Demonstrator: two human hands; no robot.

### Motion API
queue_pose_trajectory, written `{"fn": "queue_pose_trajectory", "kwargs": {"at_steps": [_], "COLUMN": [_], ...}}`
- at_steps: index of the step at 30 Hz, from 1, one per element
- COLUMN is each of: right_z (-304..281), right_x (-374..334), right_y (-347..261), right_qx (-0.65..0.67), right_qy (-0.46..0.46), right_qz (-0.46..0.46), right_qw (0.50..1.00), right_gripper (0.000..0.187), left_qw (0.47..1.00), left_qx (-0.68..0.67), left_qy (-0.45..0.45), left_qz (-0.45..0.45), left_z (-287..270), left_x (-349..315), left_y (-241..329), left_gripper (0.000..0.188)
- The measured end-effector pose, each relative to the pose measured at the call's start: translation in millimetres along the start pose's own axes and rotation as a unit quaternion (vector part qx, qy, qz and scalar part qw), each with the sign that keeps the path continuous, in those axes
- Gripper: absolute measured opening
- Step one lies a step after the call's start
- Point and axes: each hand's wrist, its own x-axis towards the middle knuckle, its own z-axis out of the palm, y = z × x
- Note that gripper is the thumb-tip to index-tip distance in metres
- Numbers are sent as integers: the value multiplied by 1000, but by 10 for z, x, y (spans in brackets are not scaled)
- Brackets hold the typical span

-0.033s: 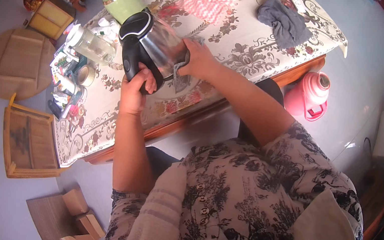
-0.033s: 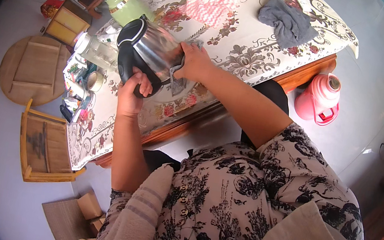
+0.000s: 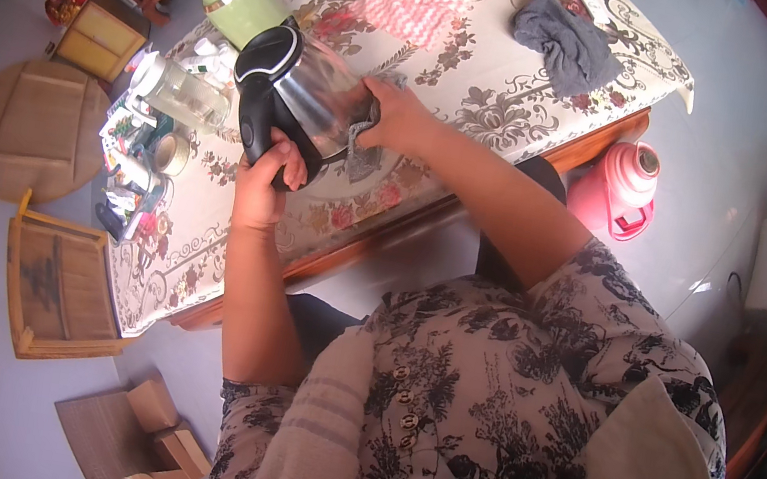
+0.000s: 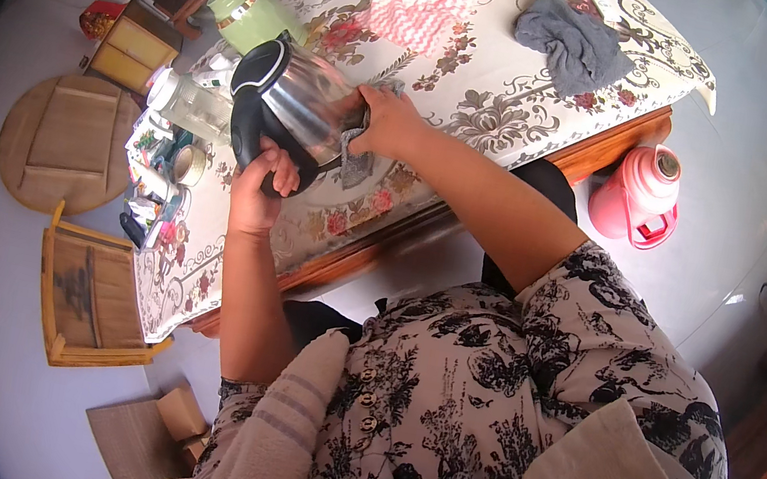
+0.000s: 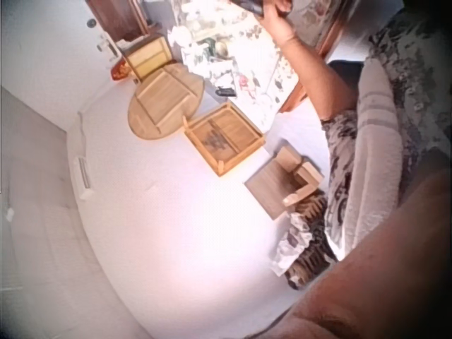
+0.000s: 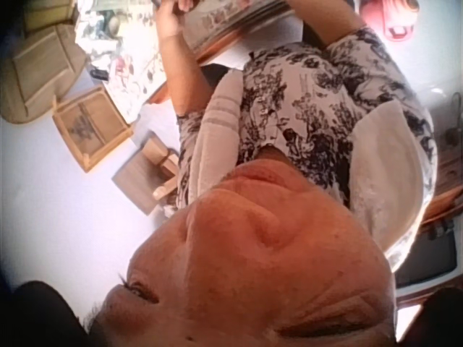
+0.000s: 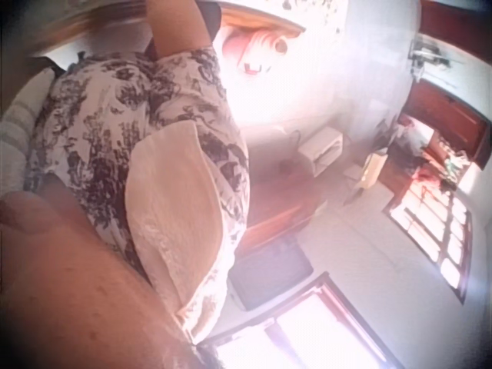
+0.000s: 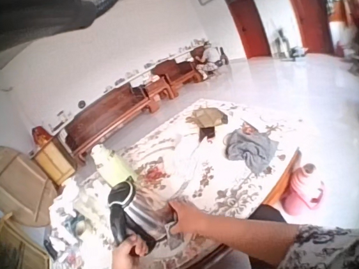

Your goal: The person scrubs the exterior of a stainless steel electric kettle with a steel wool pad, then wipes it dry with a pink and white checkered cloth. The task is performed on a table covered with a floral tablecloth.

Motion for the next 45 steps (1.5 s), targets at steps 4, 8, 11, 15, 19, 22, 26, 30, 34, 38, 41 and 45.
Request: {"fn": "queue_pose_trajectory", "kwargs": {"at_steps": [4,8,11,15,19,22,26,30,34,38,41,45], "right_z": [-45,-128,-170,-188,65,177,-83,-123,164,397,351,-91], "right_x": [265,420,527,756,541,379,467,407,-119,-359,-296,-12], "right_y": [286,403,443,363,319,198,-24,-753,-1174,-660,-620,-1214], "right_qx": [100,160,121,85,71,116,254,239,122,45,68,118], "right_qy": [-58,-21,-24,-5,182,290,381,405,384,308,288,350], "right_qz": [-67,-71,-71,11,36,15,-15,-173,-318,-328,-304,-288], "right_qw": [991,984,990,996,980,950,889,865,858,892,906,883], "right_gripper": [78,60,53,44,37,30,20,21,24,19,19,16], "left_qw": [999,999,1000,999,1000,999,977,918,910,921,943,947], "left_qx": [9,8,7,-18,-2,25,121,227,269,262,201,195], "left_qy": [-33,-35,-26,-37,-11,14,143,261,261,244,223,221], "left_qz": [-3,-4,1,1,14,32,100,193,176,156,144,126], "left_z": [-51,-81,-82,-97,-50,-108,30,132,191,205,182,137], "left_x": [29,53,46,59,48,55,-38,-78,-70,-43,-32,-38], "left_y": [15,10,11,1,-7,-33,-13,-137,-137,-85,-112,-75], "left_gripper": [10,9,10,8,7,11,22,31,33,26,25,28]}}
